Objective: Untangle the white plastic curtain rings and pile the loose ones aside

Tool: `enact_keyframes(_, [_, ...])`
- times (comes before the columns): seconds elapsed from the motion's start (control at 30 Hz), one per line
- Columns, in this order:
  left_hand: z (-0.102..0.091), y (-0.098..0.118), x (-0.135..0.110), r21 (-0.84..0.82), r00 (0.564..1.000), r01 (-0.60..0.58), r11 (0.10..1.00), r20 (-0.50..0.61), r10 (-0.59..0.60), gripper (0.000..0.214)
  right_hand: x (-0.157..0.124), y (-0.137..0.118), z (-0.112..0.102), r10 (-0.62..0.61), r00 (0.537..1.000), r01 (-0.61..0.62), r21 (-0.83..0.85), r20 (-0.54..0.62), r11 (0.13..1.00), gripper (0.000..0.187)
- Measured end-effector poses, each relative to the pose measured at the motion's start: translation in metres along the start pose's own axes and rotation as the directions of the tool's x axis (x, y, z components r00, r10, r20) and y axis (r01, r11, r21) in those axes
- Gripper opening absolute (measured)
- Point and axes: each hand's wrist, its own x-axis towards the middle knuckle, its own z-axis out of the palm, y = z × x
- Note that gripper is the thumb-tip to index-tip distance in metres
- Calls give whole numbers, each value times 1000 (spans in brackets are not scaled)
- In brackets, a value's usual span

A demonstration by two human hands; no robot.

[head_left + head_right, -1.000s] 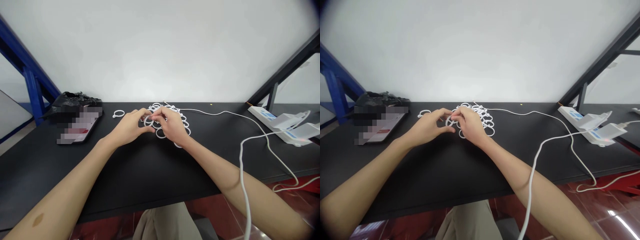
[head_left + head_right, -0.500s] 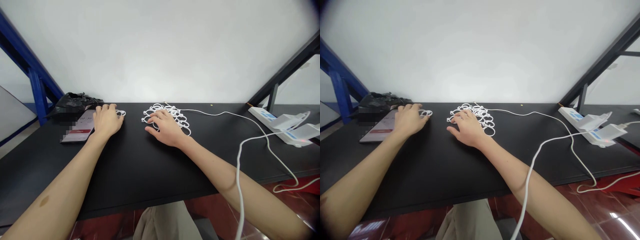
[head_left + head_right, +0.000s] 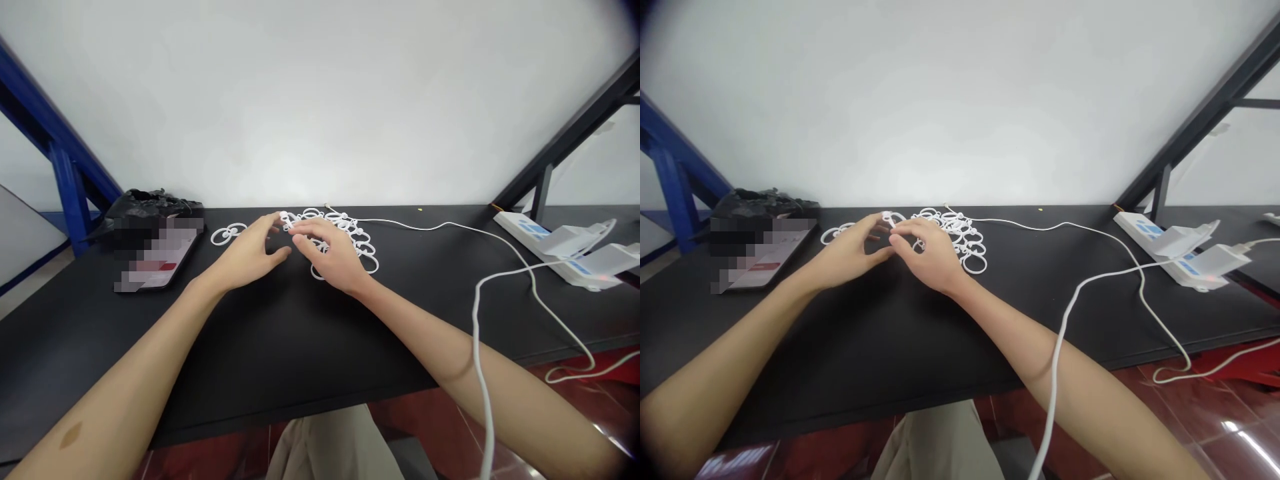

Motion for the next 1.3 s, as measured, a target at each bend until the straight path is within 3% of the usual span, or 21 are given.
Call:
enact_keyframes(0.1, [3,4,0,-106,999,-21,994,26,24,47,0,-3,0,114,990,-129,232,79,964,18])
enact_keyframes(0.17, [2,5,0,-121,1000,-13,993,14,15,41,-1,-3,1,135,985,-161,284,108,945,19])
enact_keyframes(0.33, [-1,5,1,-36,999,-32,999,-28,31,45,0,0,1,146,989,-146,122,4,982,18])
enact_keyframes(0.43, [-2,8,-1,13,995,-93,996,28,93,49,1,4,1,116,993,-116,20,-9,993,20])
enact_keyframes(0.57, [-1,10,-2,44,990,-121,992,83,117,47,1,9,0,81,997,-82,27,14,996,12])
enact_keyframes(0.97, [-1,12,-2,22,992,-113,993,59,111,41,3,4,-6,120,993,-120,-2,12,993,15])
enact_keyframes(1.03, [-2,10,-1,62,997,-75,995,-6,76,44,4,5,-7,127,992,-129,-75,-26,989,20])
enact_keyframes(1.13, [-8,-3,3,243,975,87,966,-220,-32,49,4,10,-10,77,996,-89,-325,-51,941,25])
enact_keyframes(1.2, [-14,-16,3,359,937,240,902,-330,-118,50,3,13,-11,21,1000,-17,-492,3,870,28])
enact_keyframes(1.3, [-23,-33,-1,426,907,369,826,-361,-220,51,0,18,-11,5,996,55,-615,95,786,27])
